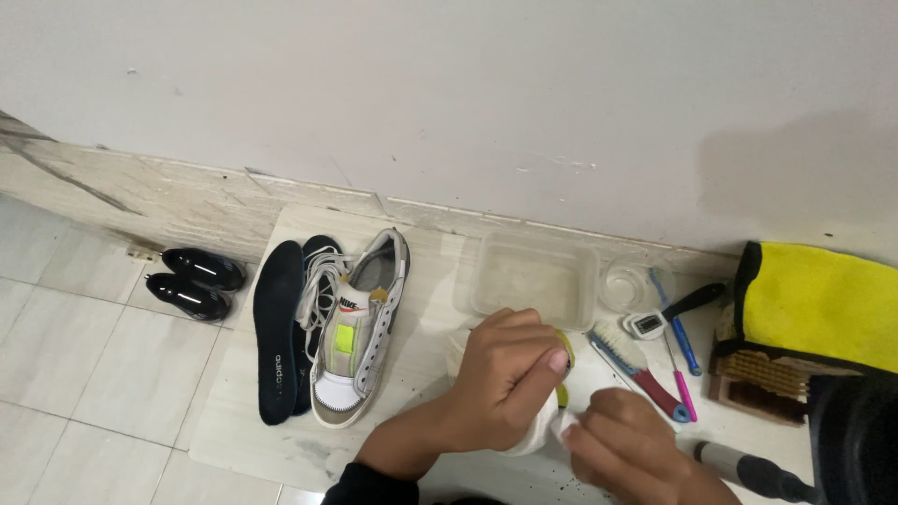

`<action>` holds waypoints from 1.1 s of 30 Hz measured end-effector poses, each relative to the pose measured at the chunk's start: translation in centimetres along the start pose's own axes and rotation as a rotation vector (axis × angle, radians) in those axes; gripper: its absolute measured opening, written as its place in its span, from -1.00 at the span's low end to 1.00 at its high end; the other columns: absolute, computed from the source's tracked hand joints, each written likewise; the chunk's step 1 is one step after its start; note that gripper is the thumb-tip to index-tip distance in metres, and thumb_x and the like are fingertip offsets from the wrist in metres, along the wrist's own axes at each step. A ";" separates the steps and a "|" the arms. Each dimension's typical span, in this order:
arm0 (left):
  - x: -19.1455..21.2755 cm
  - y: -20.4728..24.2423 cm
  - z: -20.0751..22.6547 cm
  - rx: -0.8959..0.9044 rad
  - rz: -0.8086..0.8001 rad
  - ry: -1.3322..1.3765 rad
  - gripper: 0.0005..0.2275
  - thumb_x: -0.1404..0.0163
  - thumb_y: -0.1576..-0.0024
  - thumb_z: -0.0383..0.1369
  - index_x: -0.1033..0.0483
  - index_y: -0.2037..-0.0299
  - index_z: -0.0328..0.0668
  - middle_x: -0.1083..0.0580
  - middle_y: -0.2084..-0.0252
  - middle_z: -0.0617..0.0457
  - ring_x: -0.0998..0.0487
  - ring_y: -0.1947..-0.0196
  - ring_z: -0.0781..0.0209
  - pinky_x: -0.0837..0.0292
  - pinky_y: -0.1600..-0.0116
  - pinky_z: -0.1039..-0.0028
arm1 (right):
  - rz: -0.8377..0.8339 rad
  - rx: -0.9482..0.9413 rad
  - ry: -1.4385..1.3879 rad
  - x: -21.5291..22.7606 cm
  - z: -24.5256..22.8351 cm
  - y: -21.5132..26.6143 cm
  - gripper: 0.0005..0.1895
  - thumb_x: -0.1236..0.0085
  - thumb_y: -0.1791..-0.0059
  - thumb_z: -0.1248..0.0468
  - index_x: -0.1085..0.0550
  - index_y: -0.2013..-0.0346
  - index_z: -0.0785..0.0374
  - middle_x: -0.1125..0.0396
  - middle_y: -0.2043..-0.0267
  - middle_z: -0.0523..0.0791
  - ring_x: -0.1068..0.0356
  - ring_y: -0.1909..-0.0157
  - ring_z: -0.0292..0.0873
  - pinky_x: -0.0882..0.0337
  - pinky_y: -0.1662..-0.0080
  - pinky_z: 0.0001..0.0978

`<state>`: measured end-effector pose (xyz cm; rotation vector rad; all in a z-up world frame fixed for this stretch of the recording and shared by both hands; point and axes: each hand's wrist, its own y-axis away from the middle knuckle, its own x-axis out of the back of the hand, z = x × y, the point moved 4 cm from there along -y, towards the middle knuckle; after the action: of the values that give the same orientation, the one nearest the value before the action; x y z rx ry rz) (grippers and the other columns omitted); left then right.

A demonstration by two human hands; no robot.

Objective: The person cleans the sole of a white Nike sneaker using a white cloth and a spray bottle. They wipe the shoe repeatedly, then spray the cloth with liquid from a small bottle and continue wiping the same area.

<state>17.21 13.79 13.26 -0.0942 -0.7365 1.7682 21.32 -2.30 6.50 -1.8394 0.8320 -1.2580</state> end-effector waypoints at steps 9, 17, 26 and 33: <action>0.1 -0.1 0.0 0.004 -0.003 0.030 -0.67 0.37 -0.29 -0.40 -0.19 0.59 -0.16 -0.21 0.63 0.16 -0.08 0.58 0.26 -0.03 0.32 0.41 | 0.050 0.060 -0.004 0.2 0.7 -0.5 -0.85 -0.15 0.14 0.48 -0.48 0.28 0.37 -0.31 0.29 -0.07 -0.33 0.48 -0.10 -0.43 0.36 -0.38; 0.2 -0.1 0.0 0.001 0.000 0.030 -0.65 0.38 -0.30 -0.38 -0.21 0.59 -0.16 -0.26 0.61 0.16 -0.11 0.57 0.26 -0.03 0.30 0.40 | -0.020 0.127 0.001 0.4 0.2 -0.9 -0.86 -0.10 0.06 0.34 -0.48 0.29 0.39 -0.35 0.32 -0.06 -0.32 0.50 -0.11 -0.37 0.41 -0.36; 0.1 -0.2 0.0 -0.013 0.005 0.037 -0.65 0.38 -0.30 -0.38 -0.19 0.60 -0.17 -0.20 0.64 0.15 -0.06 0.59 0.26 -0.02 0.32 0.41 | -0.048 0.183 0.003 0.2 0.4 -0.8 -0.87 -0.08 0.05 0.33 -0.46 0.32 0.38 -0.31 0.34 -0.07 -0.31 0.47 -0.13 -0.34 0.41 -0.36; 0.0 0.1 -0.2 0.015 0.007 0.020 -0.66 0.36 -0.28 -0.40 -0.23 0.60 -0.16 -0.25 0.63 0.17 -0.12 0.57 0.26 -0.05 0.31 0.41 | -0.133 0.133 -0.010 0.8 -0.3 -1.7 -0.85 -0.13 0.06 0.36 -0.46 0.26 0.43 -0.35 0.29 -0.01 -0.37 0.39 -0.12 -0.43 0.33 -0.34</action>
<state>17.25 13.86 13.04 -0.1042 -0.7097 1.7763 21.44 -2.14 8.44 -1.8167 0.6140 -1.3524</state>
